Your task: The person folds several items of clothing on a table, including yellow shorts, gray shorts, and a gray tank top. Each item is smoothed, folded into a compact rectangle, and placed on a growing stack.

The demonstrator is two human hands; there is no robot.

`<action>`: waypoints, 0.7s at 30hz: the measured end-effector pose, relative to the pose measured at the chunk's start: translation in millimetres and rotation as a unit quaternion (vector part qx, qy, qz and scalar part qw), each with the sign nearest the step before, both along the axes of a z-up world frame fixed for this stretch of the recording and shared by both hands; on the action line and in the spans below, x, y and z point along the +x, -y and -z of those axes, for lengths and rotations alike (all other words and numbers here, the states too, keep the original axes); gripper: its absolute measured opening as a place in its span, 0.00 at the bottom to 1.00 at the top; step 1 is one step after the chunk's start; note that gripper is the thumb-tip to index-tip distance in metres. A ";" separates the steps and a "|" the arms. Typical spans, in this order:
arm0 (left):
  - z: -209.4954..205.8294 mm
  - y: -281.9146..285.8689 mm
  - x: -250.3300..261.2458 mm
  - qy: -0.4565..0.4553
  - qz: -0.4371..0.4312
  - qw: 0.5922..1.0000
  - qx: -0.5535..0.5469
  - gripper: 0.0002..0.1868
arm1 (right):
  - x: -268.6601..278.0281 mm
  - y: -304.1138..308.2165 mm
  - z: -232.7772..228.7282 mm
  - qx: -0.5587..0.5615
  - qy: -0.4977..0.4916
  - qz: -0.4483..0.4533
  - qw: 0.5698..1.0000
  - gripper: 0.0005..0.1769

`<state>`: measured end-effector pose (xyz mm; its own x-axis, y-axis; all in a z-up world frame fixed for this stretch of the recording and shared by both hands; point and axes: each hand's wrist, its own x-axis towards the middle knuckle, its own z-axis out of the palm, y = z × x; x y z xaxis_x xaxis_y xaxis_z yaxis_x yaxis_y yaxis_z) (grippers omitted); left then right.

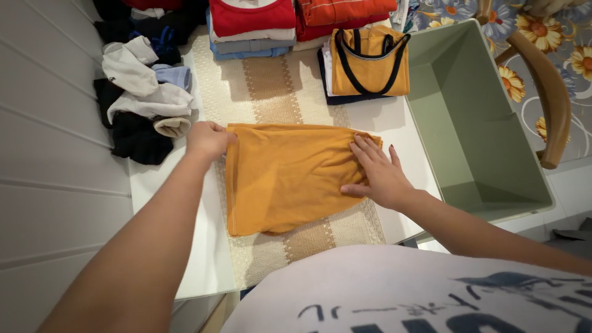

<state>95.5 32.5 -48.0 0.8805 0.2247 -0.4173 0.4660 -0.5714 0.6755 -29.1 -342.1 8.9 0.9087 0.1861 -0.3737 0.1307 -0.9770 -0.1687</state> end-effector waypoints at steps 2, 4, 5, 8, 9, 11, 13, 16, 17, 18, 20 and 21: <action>6.0 -8.0 9.2 0.037 0.006 0.999 0.004 0.13 | -0.9 2.9 1.7 -0.042 -0.030 -0.007 0.999 0.66; 6.8 -14.1 15.6 0.029 -0.037 0.996 -0.079 0.11 | -1.7 7.0 2.3 -0.071 -0.043 -0.018 0.996 0.67; 4.9 -14.3 16.9 0.025 -0.059 0.991 -0.120 0.11 | -1.3 7.6 3.3 -0.074 -0.044 -0.021 0.996 0.68; -8.0 5.7 10.8 0.116 -0.036 0.988 0.095 0.10 | -1.8 9.2 7.3 -0.084 -0.035 -0.023 0.996 0.69; -13.4 17.6 1.5 0.181 -0.019 0.975 0.125 0.11 | -2.8 8.5 9.8 -0.087 -0.026 -0.019 0.996 0.68; -22.4 54.1 -24.8 0.205 0.012 0.971 0.118 0.16 | -3.6 5.4 15.7 -0.068 0.026 -0.036 0.997 0.64; -30.8 94.5 -56.0 0.188 0.091 0.977 0.047 0.20 | -4.0 -1.7 23.6 -0.021 0.115 -0.067 0.991 0.56; -40.4 133.1 -95.5 0.254 0.372 0.859 0.242 0.33 | -5.5 -8.7 31.5 -0.001 0.052 -0.044 0.998 0.57; -41.9 133.7 -103.0 0.197 0.395 0.863 0.245 0.35 | -6.2 -8.3 31.6 -0.019 0.042 -0.038 0.998 0.59; -42.0 132.5 -109.7 0.140 0.415 0.864 0.248 0.37 | -6.3 -8.1 31.4 -0.038 0.033 -0.033 0.998 0.60; -37.7 124.8 -115.4 0.063 0.431 0.858 0.274 0.41 | -6.1 -6.7 29.5 -0.079 0.010 -0.029 0.996 0.61; -34.3 110.6 -114.8 0.044 0.428 0.853 0.297 0.42 | -6.2 -5.2 27.8 -0.103 -0.003 -0.032 0.994 0.61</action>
<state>-19.3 -78.2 -13.6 0.8505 -0.3672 -0.3767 -0.3310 -0.9301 0.1595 -35.3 -336.9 -18.9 0.8952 0.1621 -0.4151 0.1926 -0.9807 0.0326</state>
